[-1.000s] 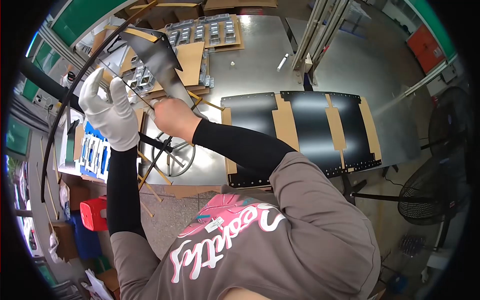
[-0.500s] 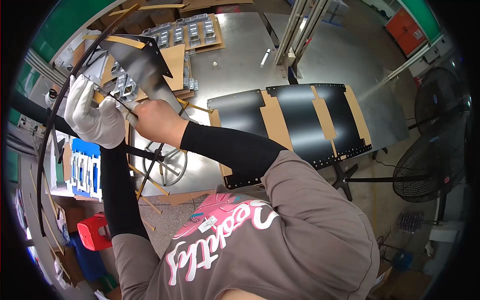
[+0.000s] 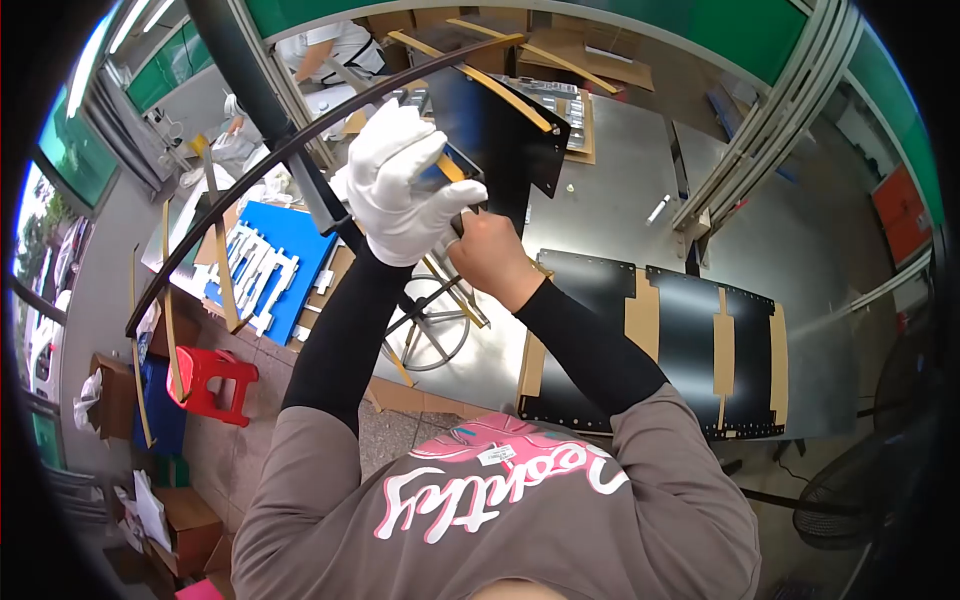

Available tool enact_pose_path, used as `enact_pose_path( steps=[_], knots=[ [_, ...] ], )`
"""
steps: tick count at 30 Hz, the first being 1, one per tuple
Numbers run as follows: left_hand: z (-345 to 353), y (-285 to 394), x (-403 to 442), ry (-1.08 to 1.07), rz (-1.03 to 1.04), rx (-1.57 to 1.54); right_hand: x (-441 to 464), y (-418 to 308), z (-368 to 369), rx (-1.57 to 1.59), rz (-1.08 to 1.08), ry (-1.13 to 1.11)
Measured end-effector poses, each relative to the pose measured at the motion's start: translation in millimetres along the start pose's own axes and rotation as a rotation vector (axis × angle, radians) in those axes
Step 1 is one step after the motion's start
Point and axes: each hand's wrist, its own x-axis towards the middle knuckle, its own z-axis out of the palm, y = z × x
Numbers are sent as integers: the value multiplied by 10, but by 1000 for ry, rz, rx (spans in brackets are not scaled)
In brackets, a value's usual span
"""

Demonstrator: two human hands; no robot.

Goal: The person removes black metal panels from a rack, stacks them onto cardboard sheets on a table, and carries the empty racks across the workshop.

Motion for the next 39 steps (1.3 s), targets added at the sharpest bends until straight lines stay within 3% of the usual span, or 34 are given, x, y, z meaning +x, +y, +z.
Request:
enact_pose_path(
  steps=[12, 24, 26, 28, 30, 32, 34, 35, 38, 39],
  knots=[
    [-14, 26, 40, -24, 22, 49, 24, 158, 70, 64, 53, 53],
    [-31, 128, 114, -50, -184, 47, 62, 292, 77, 77, 87, 54],
    [-63, 190, -59, 62, -229, 11, 81, 314, 50, -36, -127, 139],
    [-212, 324, -368, 106, -281, 13, 92, 280, 63, 34, -63, 107],
    [-420, 482, -943, -249, -464, -25, 101, 229, 23, 86, -18, 105],
    [-497, 635, -1479, -930, -833, 38, 101, 171, -27, 10, 14, 42],
    [-508, 859, -1899, -1193, -828, 278, 113, 142, -39, -23, 22, 2],
    [-479, 911, -2074, -1191, -846, 280, 110, 130, -36, -14, 34, -16],
    [-296, 949, -2442, -987, -579, 414, 113, 125, -16, -3, 53, -48],
    [-227, 946, -2521, -983, -587, 414, 101, 139, -2, -9, 23, -21]
  ],
)
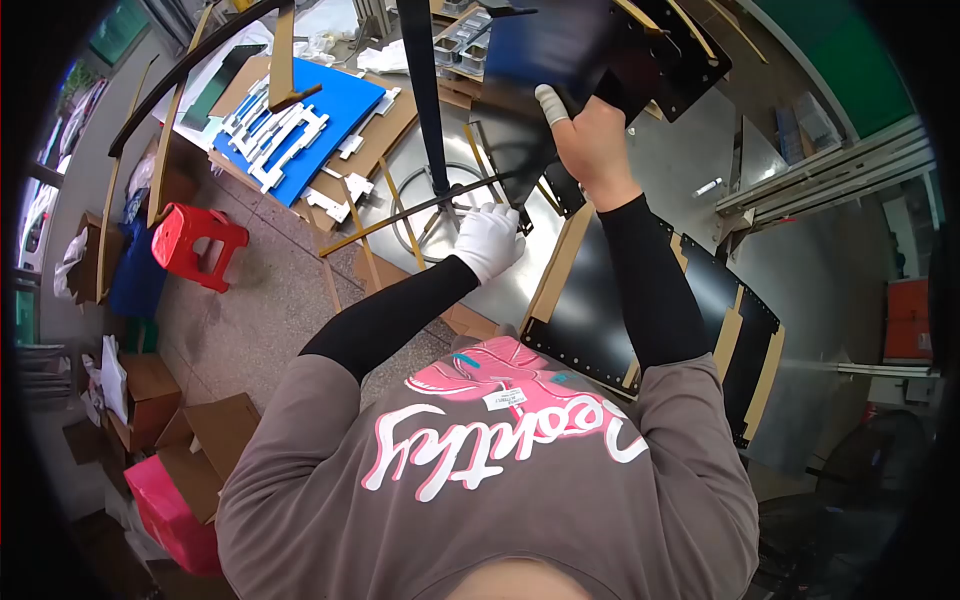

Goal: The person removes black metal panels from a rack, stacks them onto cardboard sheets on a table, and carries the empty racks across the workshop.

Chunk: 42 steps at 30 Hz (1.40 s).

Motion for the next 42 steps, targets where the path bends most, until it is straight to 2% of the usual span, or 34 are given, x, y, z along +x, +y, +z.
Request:
enact_pose_path(
  steps=[3, 8, 11, 15, 18, 23, 32, 35, 42],
  knots=[
    [223, 14, 108, -200, -72, 180, -13, 44, 16, -12, -70, 57],
    [324, -36, 136, -102, -13, 307, -46, 109, 110, -24, -92, 45],
    [314, -154, 184, 6, 195, 99, 1, 116, 102, 66, -139, 111],
    [317, -187, 226, -77, 180, 15, 41, 56, 61, 1, -140, 80],
    [210, -168, 241, -60, 141, -2, 162, 125, 11, -30, -143, -13],
    [193, -165, 274, -79, 107, -50, 195, 139, -44, -108, -143, -18],
    [189, -202, 323, -87, 163, -58, 305, 151, -29, -74, -191, -44],
    [133, -221, 347, -158, 211, -18, 341, 186, -24, -100, -210, -56],
    [198, -250, 334, -193, 213, -46, 187, 139, -18, -54, -135, -59]
  ],
)
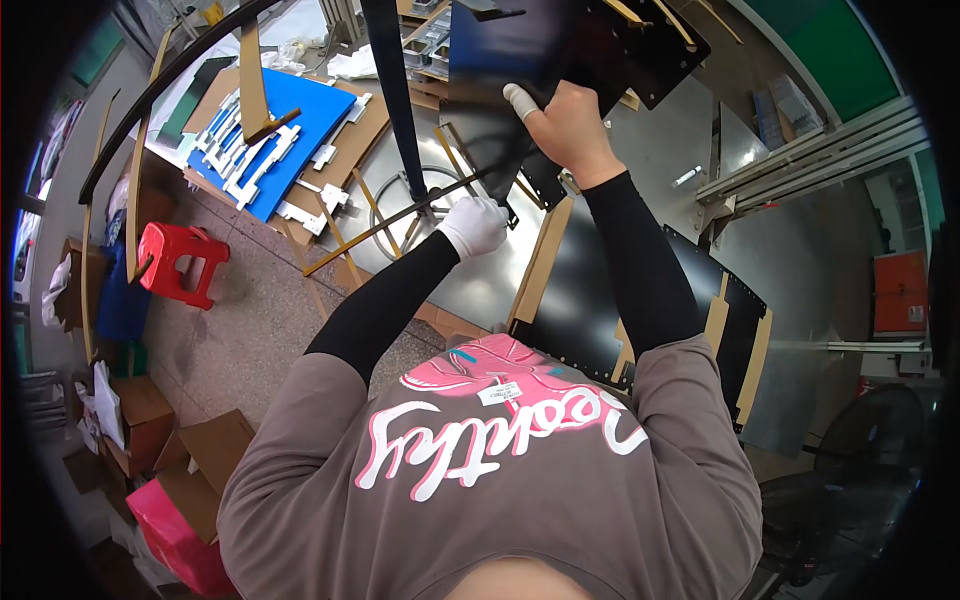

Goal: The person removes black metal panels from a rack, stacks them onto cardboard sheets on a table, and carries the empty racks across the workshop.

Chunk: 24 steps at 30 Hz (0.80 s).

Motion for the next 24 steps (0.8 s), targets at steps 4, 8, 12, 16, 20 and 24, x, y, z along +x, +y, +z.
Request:
enact_pose_path(
  steps=[4, 8, 12, 16, 20, 24],
  knots=[
    [10, -6, -60, 12, 26, 16, -72, 173, 169, 75, -69, 65],
    [28, 8, -110, -6, 0, 33, -114, 244, 227, 24, -109, 129],
    [33, 125, -168, -46, -128, 43, -134, 214, 265, 24, -137, 177],
    [16, 215, -242, 26, -195, 23, -107, 39, 151, -57, -115, 131],
    [-86, 361, -368, 162, -196, -76, -87, 150, 265, 50, -151, 167],
    [-180, 499, -452, 253, -227, -164, -129, 168, 214, 17, -77, 133]
  ],
)
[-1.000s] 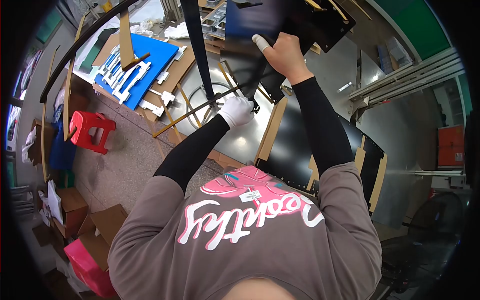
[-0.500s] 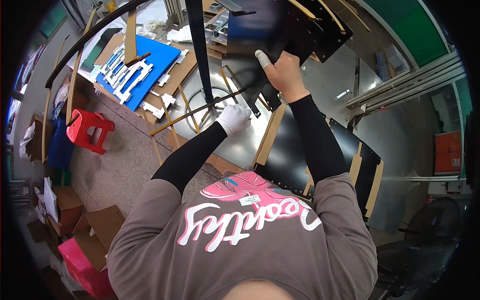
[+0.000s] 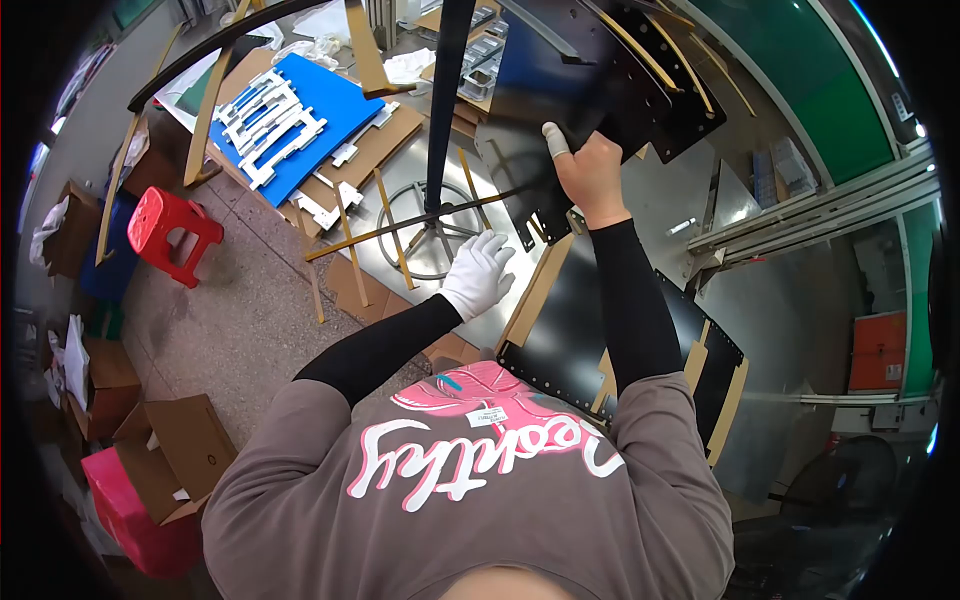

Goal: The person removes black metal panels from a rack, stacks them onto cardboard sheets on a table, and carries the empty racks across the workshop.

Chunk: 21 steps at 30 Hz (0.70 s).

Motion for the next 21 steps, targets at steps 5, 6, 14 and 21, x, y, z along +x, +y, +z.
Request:
enact_pose_path(
  steps=[5, 6, 14, 21],
  knots=[
    [-47, 116, -118, 46, -51, -119, -45, -203, -230, -40, -56, 54],
    [-57, 132, -129, 52, -54, -122, -94, -202, -258, -50, -60, 62],
    [-93, 156, -223, 76, -159, -213, -407, -386, -633, -47, 26, 11],
    [-213, 243, -276, 74, -189, -342, -798, -498, -1034, -16, -37, 34]
  ],
)
